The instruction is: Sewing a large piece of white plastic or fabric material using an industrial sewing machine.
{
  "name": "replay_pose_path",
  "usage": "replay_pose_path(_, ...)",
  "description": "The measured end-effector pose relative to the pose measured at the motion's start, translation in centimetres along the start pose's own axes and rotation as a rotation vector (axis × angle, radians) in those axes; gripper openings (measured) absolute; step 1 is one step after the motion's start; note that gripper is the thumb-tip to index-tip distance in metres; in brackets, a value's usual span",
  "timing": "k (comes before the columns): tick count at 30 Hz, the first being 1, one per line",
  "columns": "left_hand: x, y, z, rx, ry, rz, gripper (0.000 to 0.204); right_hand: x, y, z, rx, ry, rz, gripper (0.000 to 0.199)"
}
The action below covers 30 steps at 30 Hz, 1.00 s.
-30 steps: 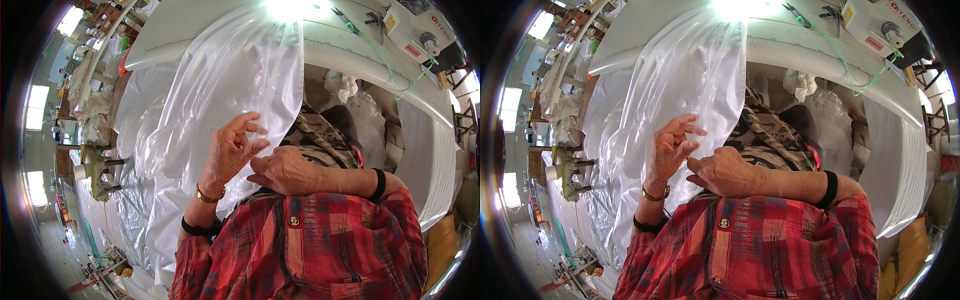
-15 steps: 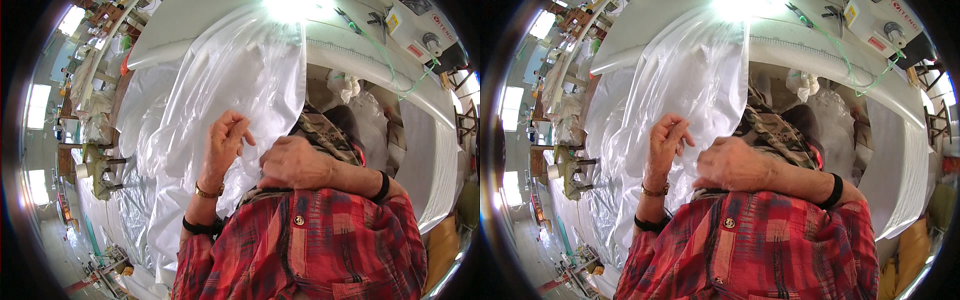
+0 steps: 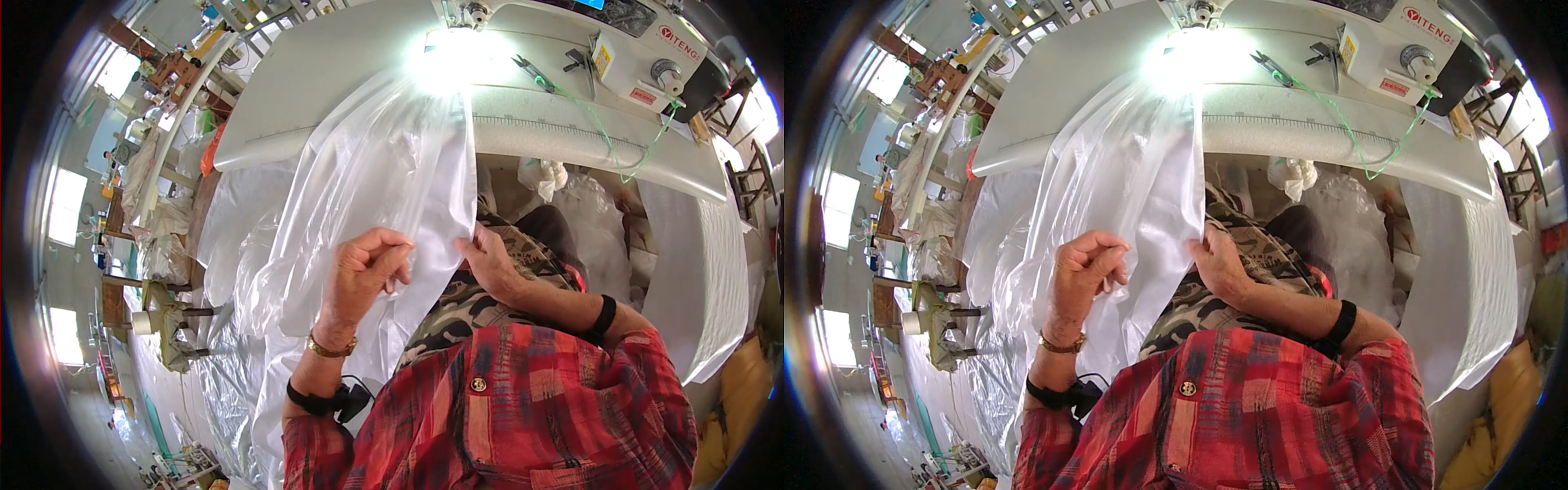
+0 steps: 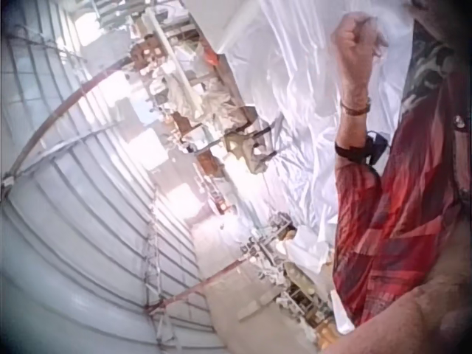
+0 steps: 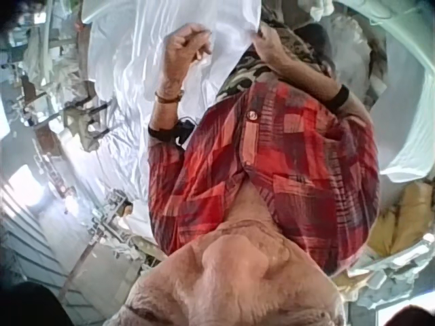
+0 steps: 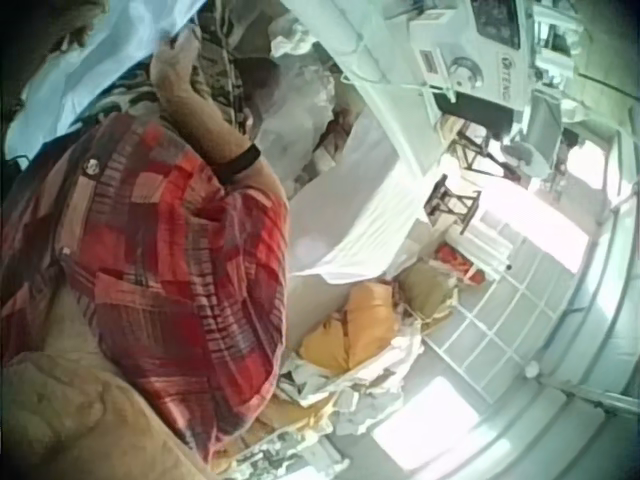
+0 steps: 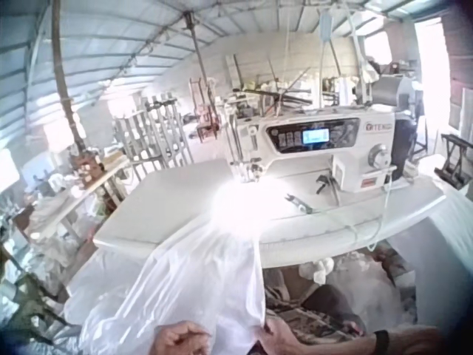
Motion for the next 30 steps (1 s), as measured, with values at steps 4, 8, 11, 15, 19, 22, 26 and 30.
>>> replay_pose_path(4, 0.3, 1.6, -2.5, -0.083, -0.088, -0.116, 0.013, 2.8, -4.2, -1.4, 0.074, -0.298, 0.036, 0.017)
replay_pose_path(8, 0.6, 2.6, -4.0, -0.307, -0.094, -0.209, 0.013, 5.0, -7.4, -2.4, -0.029, -0.41, 0.042, 0.018)
replay_pose_path(11, 0.6, 2.7, -4.7, -0.495, -0.07, -0.263, 0.011, 6.1, -7.4, -3.5, 0.079, -0.496, 0.015, 0.016)
replay_pose_path(15, 1.0, 2.7, -5.1, -0.53, -0.036, -0.33, 0.009, 6.4, -8.4, -3.6, 0.208, -0.466, 0.215, 0.01)
replay_pose_path(19, 0.9, 2.3, -5.0, -0.549, -0.013, -0.332, 0.006, 7.5, -11.0, -3.8, 0.354, -0.419, 0.61, 0.007)
replay_pose_path(22, 1.1, 3.2, -4.7, -0.542, 0.053, -0.453, 0.009, 7.7, -11.5, -4.3, 0.465, -0.408, 0.706, 0.01)
replay_pose_path(26, 0.2, 0.7, -3.9, -0.286, 0.011, -0.253, 0.017, 7.6, -11.6, -5.4, 0.589, -0.459, 0.773, 0.015)
replay_pose_path(30, -0.1, -1.6, -2.7, -0.124, 0.023, -0.044, 0.01, 7.4, -11.4, -5.6, 0.617, -0.561, 0.924, 0.019)
Point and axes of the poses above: each hand's wrist, its own x-axis away from the middle knuckle, its own z-axis out of the back of the hand, y = z × x, the point moved 10 cm from there along -x, towards the middle knuckle, and after that the axes turned 1 degree about -x, right-handed, at the moved point
